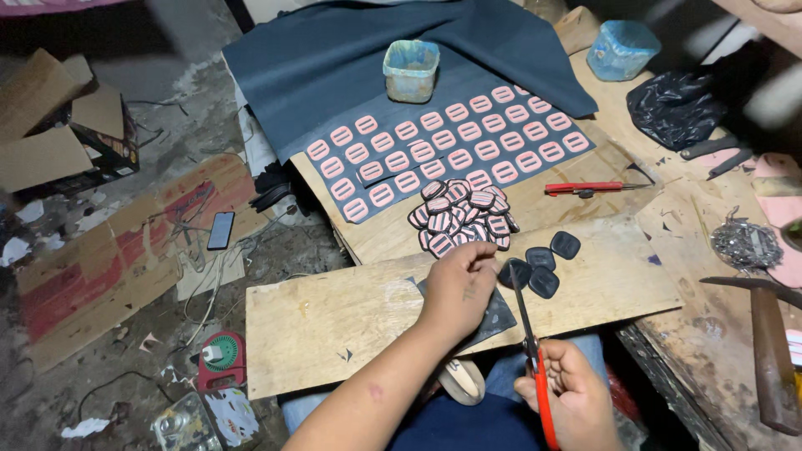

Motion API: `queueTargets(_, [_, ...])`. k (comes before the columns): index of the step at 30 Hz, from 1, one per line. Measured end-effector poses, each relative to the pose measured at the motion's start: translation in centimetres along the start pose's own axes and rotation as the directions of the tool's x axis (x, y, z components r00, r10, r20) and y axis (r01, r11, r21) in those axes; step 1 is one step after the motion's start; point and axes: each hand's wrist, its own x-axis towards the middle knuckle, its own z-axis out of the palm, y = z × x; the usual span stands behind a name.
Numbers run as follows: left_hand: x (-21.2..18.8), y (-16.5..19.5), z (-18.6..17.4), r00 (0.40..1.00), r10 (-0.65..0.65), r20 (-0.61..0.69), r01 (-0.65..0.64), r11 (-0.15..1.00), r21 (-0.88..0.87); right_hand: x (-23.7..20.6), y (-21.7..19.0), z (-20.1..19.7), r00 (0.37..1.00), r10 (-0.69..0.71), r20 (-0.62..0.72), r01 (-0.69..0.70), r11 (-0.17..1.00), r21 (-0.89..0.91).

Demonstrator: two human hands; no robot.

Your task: The person uses a red utility knife to cut small rectangular pieces from a dark sheet on a wooden board. They then switch to red-handled scissors to trim the edges of the cut pieces. The finished pieces are stacked on the table.

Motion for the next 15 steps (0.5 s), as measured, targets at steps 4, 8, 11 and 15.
queueTargets(4, [1.9,0.6,-1.0,0.929,0.348,-0.130,-0.270,0.872,0.408,0.5,0.5,-0.4,0.999,0.045,-0.015,-0.045,0.999,-0.012])
queueTargets(8, [2.7,0.4,-2.9,0.951,0.204,-0.233,-0.030,0.809,0.586,0.8,0.7,-0.1,0.994,0.110,-0.026,-0.110,0.994,0.011])
queueTargets(11, [2.1,0.1,-3.5,0.964,0.148,-0.220,0.016,0.797,0.604,1.1,0.6,0.2,0.998,0.062,0.019,-0.062,0.998,0.027])
queueTargets(15, [1.2,-0.4,-3.8,0.964,0.145,-0.221,0.003,0.830,0.558,1.6,0.4,0.4,0.997,-0.007,0.081,0.001,0.998,0.066])
